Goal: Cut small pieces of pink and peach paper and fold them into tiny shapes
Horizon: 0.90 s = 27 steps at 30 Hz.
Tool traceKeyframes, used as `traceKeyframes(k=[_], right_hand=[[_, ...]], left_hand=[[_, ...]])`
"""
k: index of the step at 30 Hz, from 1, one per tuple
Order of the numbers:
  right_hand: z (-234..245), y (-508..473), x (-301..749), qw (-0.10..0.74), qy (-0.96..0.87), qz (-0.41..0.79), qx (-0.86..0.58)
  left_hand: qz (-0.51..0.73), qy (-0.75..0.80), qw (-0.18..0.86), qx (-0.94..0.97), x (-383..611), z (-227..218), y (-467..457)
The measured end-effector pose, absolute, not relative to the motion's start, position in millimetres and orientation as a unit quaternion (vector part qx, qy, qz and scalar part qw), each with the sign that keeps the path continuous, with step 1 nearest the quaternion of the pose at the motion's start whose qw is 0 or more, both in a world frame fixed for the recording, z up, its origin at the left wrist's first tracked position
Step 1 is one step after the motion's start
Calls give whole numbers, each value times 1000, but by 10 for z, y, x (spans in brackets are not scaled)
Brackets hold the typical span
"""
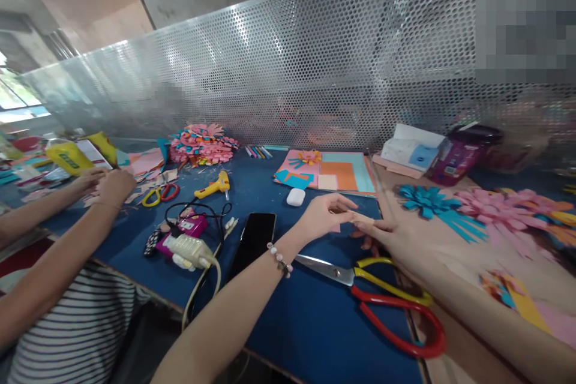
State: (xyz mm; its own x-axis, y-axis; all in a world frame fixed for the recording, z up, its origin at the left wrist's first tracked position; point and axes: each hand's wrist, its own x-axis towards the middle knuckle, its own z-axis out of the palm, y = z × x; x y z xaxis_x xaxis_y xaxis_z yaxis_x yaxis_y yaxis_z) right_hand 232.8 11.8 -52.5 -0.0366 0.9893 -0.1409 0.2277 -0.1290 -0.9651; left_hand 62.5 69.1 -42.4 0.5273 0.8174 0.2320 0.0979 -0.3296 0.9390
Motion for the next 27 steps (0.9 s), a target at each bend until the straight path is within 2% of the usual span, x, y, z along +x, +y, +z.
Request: traceKeyframes(k=[8,16,27], right_hand=[[-534,109,2339,407,-521,503,-557],[-536,108,2352,385,-540,482,-573],[-588,121,2363,401,-562,448,-568]], left_hand=[[369,312,508,713,620,-412,666],[357,308,534,702,638,-419,659],[329,331,547,695,645,-389,602]])
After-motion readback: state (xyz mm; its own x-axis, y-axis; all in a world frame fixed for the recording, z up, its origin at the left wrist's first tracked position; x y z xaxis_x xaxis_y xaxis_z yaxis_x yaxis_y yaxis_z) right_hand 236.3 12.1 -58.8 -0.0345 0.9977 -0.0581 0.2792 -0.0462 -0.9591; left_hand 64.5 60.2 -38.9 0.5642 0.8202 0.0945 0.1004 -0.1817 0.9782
